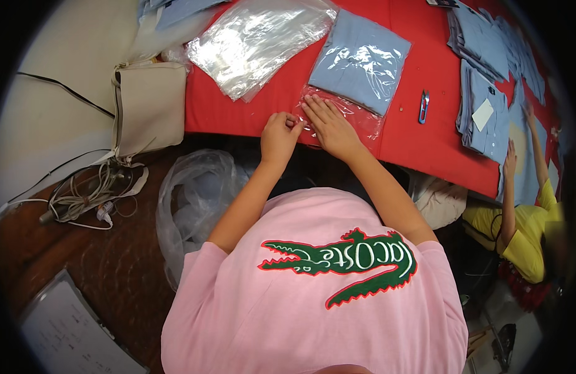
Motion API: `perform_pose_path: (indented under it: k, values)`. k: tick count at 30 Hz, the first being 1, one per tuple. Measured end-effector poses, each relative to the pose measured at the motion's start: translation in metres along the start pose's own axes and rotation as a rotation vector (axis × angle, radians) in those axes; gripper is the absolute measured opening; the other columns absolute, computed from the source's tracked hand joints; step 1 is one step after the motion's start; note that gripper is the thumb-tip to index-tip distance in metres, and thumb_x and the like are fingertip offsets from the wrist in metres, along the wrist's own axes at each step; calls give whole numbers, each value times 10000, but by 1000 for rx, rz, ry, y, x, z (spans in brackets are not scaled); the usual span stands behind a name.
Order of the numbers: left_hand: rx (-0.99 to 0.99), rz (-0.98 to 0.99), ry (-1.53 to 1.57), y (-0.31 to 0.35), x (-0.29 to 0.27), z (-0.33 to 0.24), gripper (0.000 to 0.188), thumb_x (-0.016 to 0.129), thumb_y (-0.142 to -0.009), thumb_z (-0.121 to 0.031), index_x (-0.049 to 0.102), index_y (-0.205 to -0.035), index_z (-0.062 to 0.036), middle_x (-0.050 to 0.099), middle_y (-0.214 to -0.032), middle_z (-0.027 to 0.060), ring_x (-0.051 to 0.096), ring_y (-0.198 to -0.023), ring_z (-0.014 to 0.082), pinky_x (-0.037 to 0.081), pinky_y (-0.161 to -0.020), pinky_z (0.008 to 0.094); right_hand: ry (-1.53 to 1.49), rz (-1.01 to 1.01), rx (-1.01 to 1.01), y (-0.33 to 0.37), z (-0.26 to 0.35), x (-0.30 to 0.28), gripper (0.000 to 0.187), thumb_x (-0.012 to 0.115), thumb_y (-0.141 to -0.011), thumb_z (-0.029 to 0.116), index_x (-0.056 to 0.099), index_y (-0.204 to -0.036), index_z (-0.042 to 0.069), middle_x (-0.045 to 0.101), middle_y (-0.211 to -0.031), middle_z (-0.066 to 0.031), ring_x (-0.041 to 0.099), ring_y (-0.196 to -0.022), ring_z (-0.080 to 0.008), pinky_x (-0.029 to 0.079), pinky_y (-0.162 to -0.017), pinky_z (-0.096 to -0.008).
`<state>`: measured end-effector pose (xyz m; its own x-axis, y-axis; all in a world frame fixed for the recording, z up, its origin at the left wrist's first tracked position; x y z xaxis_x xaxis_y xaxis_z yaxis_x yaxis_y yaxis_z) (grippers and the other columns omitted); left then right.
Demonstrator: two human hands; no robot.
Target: The person packs folded blue shirts into clear plastic bags by hand, using a small blue tool to assist with clearing air or tucking edges.
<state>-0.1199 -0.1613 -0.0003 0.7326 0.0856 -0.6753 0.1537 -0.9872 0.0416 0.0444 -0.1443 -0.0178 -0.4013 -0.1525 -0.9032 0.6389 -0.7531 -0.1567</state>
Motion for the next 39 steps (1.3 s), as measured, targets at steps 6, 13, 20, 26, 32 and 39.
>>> perform_pose_path:
  k: [6, 13, 20, 26, 32, 39]
  values:
    - [-93, 14, 44, -11, 5, 19, 240, 824, -908, -213, 755, -893, 16, 740, -859, 184, 733, -814, 333, 575, -762, 440, 2, -4, -1, 0, 0, 0, 622, 565, -1043, 116, 419, -1643, 38, 352, -1745, -158, 320, -1625, -316, 242, -1338, -479]
    - [-314, 59, 281, 11, 2, 47, 208, 760, -972, -166, 742, -881, 21, 753, -796, 134, 710, -687, 212, 553, -701, 331, 5, 17, -1, -1, -1, -2, 619, 564, -1056, 148, 414, -1648, 45, 355, -1744, -157, 327, -1622, -310, 244, -1338, -475]
    - [-367, 299, 709, 18, 16, 41, 142, 680, -1048, -134, 692, -1005, 1, 781, -930, 78, 766, -803, 168, 560, -754, 268, -169, 5, -49, 24, 3, -35, 670, 622, -1046, 249, 401, -1651, 64, 405, -1703, -180, 371, -1590, -344, 249, -1332, -518]
    - [-481, 501, 937, 4, 1, -7, 98, 597, -1080, -116, 639, -1006, -68, 787, -1061, 140, 793, -994, 246, 583, -866, 317, 193, -63, 121, 89, 12, -62, 760, 736, -871, 128, 505, -1594, 148, 510, -1632, -131, 511, -1470, -309, 358, -1232, -535]
    - [-579, 578, 1022, -4, -2, -6, 119, 603, -1053, -172, 657, -1022, -71, 779, -1101, 166, 781, -1039, 259, 589, -893, 345, -224, -405, 505, 146, -46, -88, 328, 727, -859, -12, 750, -1177, 67, 741, -1213, -129, 665, -1201, -349, 494, -1077, -503]
    - [-680, 595, 1198, -55, 11, -26, 169, 620, -1017, -194, 667, -1034, -33, 767, -1164, 173, 771, -1063, 260, 619, -883, 343, -884, -707, 662, 140, -97, -111, 112, 639, -1075, 85, 724, -1080, 13, 796, -1133, -124, 727, -1106, -237, 528, -1051, -391]
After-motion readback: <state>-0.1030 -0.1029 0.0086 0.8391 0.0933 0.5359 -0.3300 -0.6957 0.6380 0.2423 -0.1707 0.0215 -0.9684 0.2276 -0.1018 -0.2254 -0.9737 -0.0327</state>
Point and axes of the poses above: each hand's wrist, its own y-axis away from the middle knuckle, its own x-axis out of the palm, z = x × y, the point moved 6 cm from there along -y, towards the middle knuckle
